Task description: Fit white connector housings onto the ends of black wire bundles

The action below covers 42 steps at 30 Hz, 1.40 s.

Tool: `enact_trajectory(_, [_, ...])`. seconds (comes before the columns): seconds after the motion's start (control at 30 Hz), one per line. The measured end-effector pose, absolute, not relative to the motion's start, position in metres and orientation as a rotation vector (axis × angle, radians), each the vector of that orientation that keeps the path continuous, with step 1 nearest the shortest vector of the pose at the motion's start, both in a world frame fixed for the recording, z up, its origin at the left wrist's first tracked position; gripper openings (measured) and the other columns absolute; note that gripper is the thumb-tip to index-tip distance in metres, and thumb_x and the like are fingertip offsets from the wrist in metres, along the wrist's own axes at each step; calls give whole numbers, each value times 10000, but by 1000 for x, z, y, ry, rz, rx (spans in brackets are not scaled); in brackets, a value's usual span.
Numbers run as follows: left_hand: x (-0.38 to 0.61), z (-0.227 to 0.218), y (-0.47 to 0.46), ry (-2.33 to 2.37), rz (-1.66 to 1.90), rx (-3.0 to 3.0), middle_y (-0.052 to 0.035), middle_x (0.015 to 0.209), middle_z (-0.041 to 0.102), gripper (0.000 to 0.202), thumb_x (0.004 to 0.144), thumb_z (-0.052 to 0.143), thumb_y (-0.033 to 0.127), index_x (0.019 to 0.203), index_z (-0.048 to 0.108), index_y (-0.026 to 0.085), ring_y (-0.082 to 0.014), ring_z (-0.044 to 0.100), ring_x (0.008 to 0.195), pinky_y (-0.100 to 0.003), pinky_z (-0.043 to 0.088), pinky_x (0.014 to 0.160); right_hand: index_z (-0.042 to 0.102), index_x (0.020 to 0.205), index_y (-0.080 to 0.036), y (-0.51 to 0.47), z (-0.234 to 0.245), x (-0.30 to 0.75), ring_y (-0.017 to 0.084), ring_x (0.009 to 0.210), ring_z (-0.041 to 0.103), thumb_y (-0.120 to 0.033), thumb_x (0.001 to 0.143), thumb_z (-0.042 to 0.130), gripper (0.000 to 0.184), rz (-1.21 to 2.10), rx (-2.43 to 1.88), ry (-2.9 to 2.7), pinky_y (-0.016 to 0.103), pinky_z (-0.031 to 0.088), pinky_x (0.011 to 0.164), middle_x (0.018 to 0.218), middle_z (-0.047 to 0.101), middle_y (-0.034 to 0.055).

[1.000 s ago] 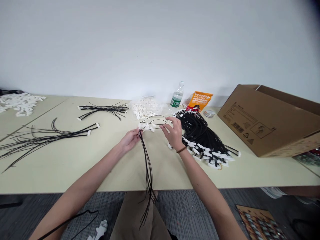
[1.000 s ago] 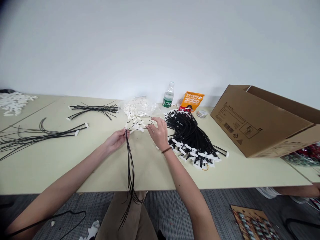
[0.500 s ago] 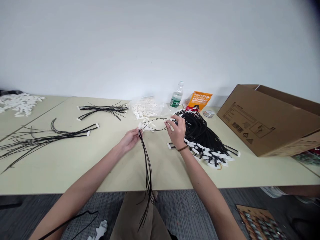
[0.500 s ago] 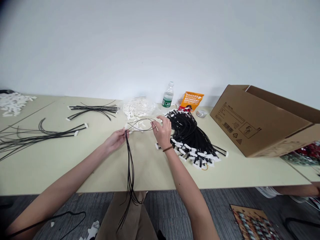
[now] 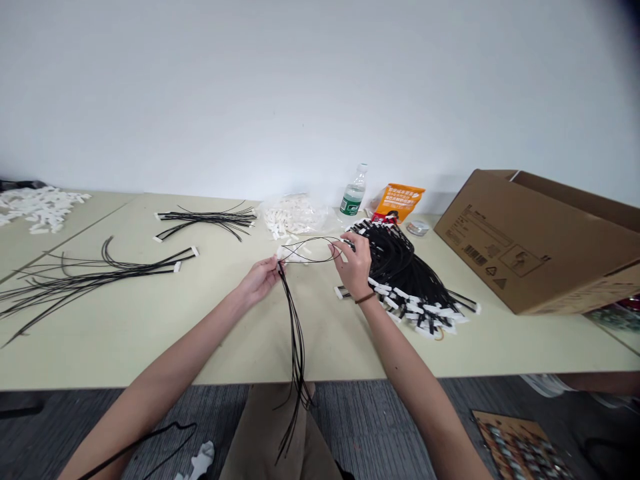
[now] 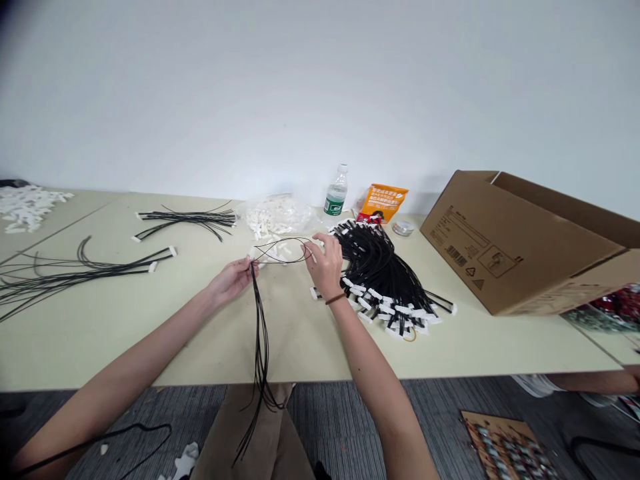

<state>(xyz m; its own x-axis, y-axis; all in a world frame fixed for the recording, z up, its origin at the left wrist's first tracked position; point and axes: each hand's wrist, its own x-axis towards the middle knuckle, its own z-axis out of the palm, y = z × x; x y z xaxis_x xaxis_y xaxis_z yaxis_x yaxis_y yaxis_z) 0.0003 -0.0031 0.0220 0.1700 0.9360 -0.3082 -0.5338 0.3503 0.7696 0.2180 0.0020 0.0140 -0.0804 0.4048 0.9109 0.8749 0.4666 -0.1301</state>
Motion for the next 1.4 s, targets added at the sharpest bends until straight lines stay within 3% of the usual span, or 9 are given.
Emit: enact_trajectory(1.4, [-1,17,-1,863,1097,613,-42,648,587,114,789,520,109,704,593,88,-69,527,577,-195,467,598,610,898,-214,2,12,216,178,892,495,-231,842,525,103,-540,-1116,-1722,320,404,743,946,579,69])
